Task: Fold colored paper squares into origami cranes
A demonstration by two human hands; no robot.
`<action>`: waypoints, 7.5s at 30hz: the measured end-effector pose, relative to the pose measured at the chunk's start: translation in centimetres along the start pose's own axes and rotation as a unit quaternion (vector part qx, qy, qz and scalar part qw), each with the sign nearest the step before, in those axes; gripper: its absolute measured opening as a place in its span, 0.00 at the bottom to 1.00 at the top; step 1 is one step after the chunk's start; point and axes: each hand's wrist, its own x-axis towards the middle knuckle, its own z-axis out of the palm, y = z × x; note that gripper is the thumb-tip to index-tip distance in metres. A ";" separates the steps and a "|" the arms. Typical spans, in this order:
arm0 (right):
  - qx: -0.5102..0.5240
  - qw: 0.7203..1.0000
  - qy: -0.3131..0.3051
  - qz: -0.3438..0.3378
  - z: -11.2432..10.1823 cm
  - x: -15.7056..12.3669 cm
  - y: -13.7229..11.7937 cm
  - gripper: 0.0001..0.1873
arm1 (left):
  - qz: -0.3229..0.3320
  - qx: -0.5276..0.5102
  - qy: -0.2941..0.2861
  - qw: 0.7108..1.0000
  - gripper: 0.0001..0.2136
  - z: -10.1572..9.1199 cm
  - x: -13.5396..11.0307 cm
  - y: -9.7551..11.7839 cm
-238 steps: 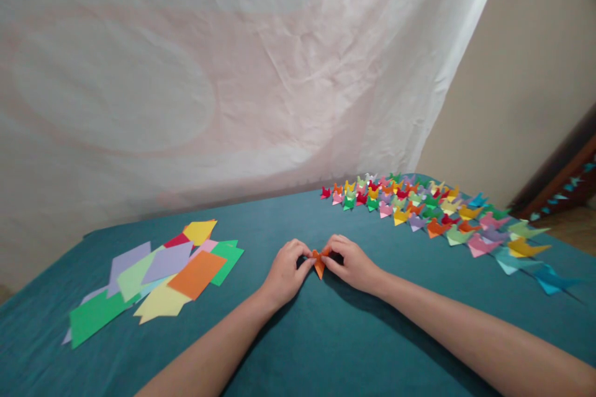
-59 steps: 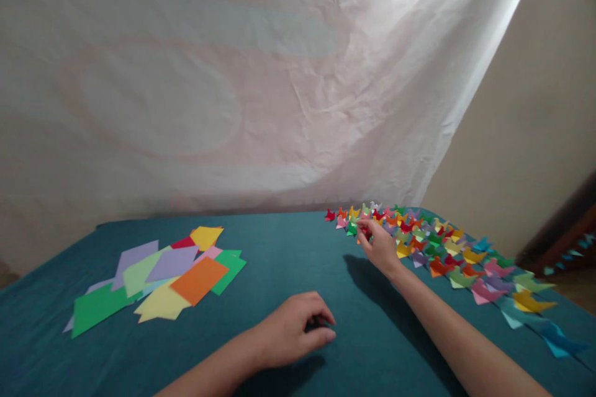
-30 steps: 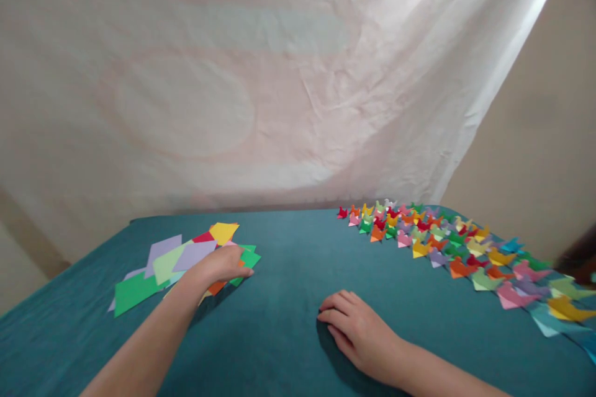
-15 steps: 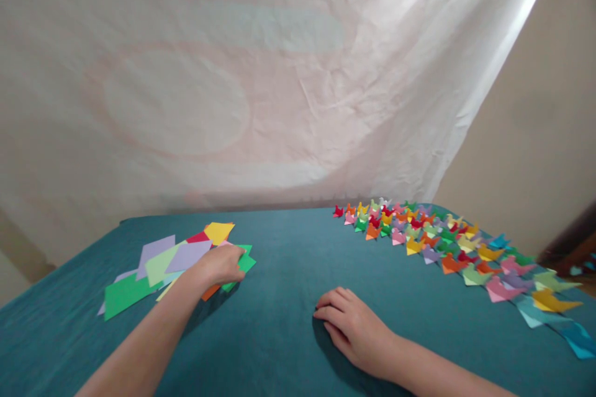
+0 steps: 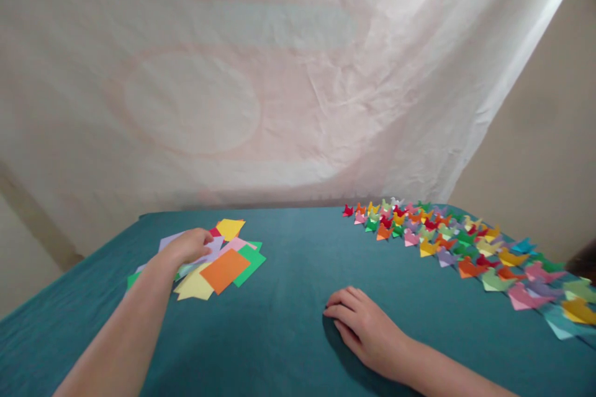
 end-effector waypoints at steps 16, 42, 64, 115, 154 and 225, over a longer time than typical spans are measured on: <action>0.009 1.000 0.002 0.003 -0.1 0.2 0.0 0.16 | 0.042 0.033 0.128 0.990 0.26 5.9 3.4 2.7; -0.011 1.000 0.010 -0.010 0.0 0.2 0.5 0.15 | -0.068 0.051 0.141 0.986 0.18 3.6 6.6 5.3; 0.027 0.966 0.250 0.062 0.4 -0.2 2.2 0.21 | 0.321 -0.300 0.147 0.886 0.06 5.8 -9.2 21.8; 0.127 0.981 -0.034 0.145 -4.4 -0.8 3.0 0.09 | 0.416 -0.232 0.065 0.877 0.09 8.4 -11.6 22.7; 0.048 0.990 0.029 0.126 -2.8 -1.9 3.5 0.10 | 0.466 -0.061 -0.028 0.882 0.29 8.0 -14.0 23.7; -0.168 0.984 -0.005 -0.054 -2.2 -3.6 1.3 0.18 | 0.531 -0.032 0.020 0.846 0.17 7.2 -11.8 23.1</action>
